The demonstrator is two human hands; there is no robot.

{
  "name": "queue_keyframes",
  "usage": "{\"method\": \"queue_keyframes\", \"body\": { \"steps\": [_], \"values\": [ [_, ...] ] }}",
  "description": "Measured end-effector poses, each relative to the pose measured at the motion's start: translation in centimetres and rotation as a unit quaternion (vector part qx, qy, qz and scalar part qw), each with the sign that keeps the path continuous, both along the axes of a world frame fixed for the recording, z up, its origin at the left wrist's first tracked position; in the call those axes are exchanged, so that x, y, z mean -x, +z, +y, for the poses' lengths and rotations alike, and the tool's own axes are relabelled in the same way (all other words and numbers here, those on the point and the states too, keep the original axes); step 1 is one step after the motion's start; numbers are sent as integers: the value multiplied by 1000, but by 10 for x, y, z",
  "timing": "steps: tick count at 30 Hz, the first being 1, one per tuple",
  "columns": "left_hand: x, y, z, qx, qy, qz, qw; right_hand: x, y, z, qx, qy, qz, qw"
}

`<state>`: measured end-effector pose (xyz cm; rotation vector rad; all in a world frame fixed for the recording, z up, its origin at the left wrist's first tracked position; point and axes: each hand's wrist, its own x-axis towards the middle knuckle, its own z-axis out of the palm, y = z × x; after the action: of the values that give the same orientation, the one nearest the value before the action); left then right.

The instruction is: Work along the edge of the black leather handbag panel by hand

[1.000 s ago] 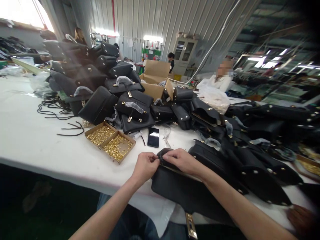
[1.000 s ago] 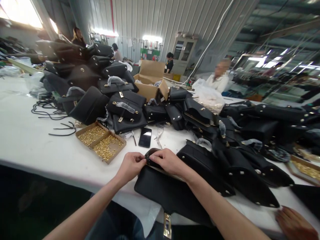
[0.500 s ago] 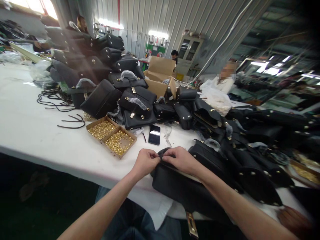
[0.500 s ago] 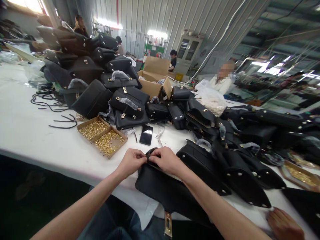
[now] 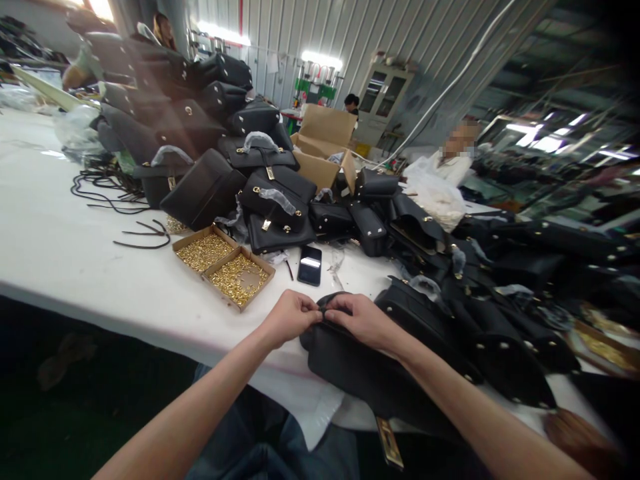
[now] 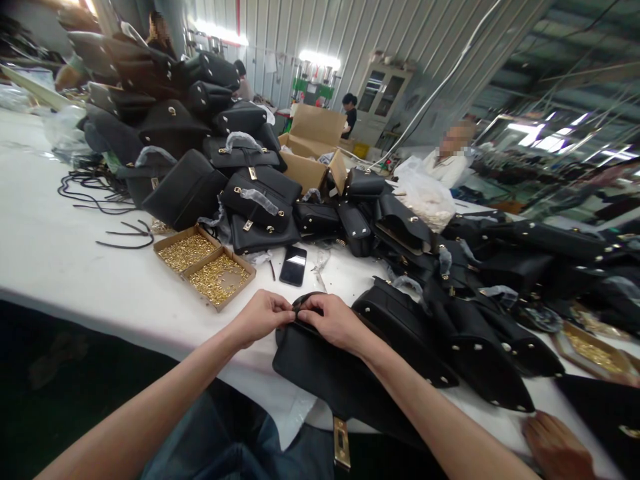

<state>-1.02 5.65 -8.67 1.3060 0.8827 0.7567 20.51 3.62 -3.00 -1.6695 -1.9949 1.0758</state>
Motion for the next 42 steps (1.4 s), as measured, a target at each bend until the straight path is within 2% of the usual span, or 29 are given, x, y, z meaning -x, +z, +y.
{"method": "queue_keyframes", "body": {
  "steps": [6, 14, 22, 31, 38, 42],
  "values": [
    [-2, -4, -4, 12, 0, -16, 1000, 2, 0, -2, -18, 4, -15, 1000],
    [1, 2, -7, 25, -12, -34, 999, 4, 2, -3, -39, 21, -26, 999],
    [0, 2, -11, 7, 17, -5, 1000, 9, 4, -5, -75, 41, -41, 995],
    [-5, 15, -11, -14, 49, 78, 996, -1, 7, -6, -37, 57, -3, 998],
    [-6, 13, -9, -8, 47, 83, 995, 0, 9, -8, -24, 56, 22, 998],
    [-9, 7, -7, -15, 45, 85, 995, 2, 5, -6, -28, 45, 23, 998]
  ]
}}
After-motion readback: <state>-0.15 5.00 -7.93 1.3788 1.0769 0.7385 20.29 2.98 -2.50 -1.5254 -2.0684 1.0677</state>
